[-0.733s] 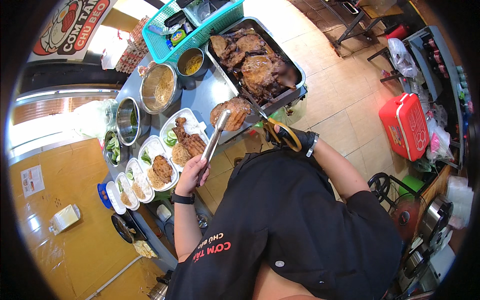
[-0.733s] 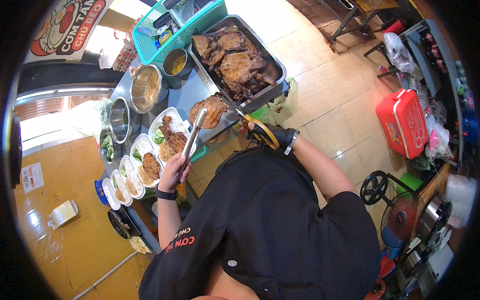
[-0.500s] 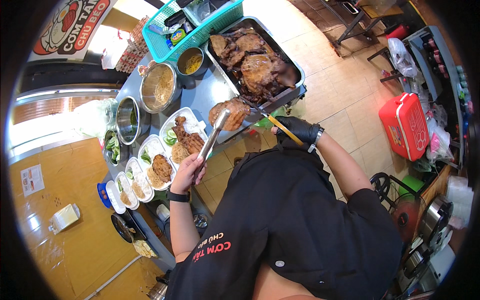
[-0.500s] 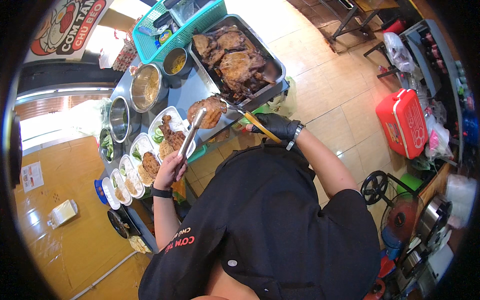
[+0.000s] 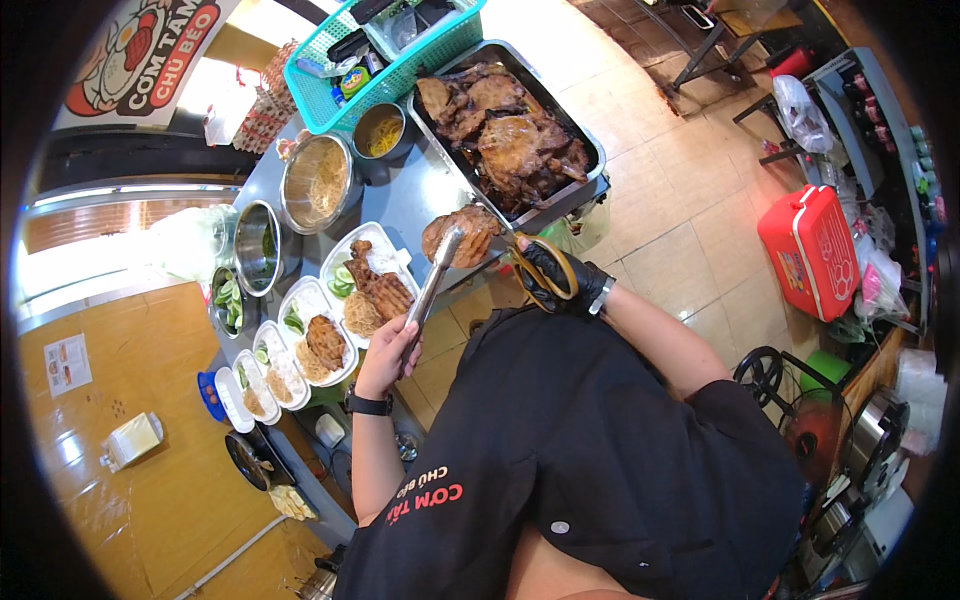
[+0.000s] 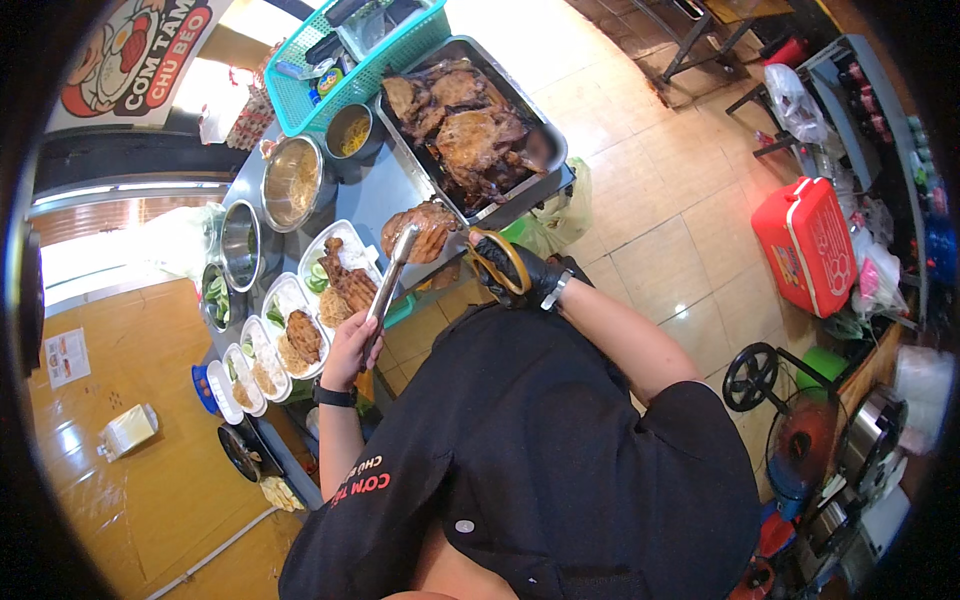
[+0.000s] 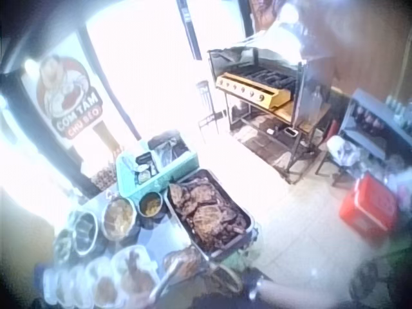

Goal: The person scoops rice into several white styrofoam containers, then adds sliced cucumbers, fried noodles, and pieces of roasted meat using tongs and scissors. The containers are arranged on a stainless steel counter in a small kitchen.

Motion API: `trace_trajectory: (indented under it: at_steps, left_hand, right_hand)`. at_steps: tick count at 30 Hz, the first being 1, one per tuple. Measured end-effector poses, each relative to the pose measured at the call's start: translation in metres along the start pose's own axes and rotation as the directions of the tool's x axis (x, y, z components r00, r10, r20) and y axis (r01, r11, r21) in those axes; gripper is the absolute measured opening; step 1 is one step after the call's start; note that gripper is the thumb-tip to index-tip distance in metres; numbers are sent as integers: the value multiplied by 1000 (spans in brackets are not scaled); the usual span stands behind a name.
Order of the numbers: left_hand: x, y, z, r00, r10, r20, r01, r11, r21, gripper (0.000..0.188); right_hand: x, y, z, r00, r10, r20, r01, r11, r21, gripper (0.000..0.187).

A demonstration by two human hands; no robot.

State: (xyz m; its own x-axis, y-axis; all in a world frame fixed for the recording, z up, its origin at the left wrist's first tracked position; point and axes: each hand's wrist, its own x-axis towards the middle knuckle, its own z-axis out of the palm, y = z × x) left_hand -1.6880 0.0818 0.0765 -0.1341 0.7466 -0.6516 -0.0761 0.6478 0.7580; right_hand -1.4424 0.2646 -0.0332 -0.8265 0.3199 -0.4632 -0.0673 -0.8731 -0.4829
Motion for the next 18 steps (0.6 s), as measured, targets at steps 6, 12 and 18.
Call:
trace_trajectory:
  at_steps: [6, 12, 18]
  left_hand:
    - [-6, 1, -6, 999, 34, -36, -35, 999, -17, 28]
    - [-9, 10, -19, 1000, 25, 1, -25, 999, -30, 26]
    - [-6, 33, -23, 998, -14, 65, 11, 999, 40, 23]
  right_hand:
    - [-4, -16, 14, 968, -157, -195, -31, 698, -715, 55]
    - [-42, -66, 33, 952, -214, -218, -182, 175, -968, 76]
    - [-50, -77, 21, 927, -352, -131, -161, -60, -985, 78]
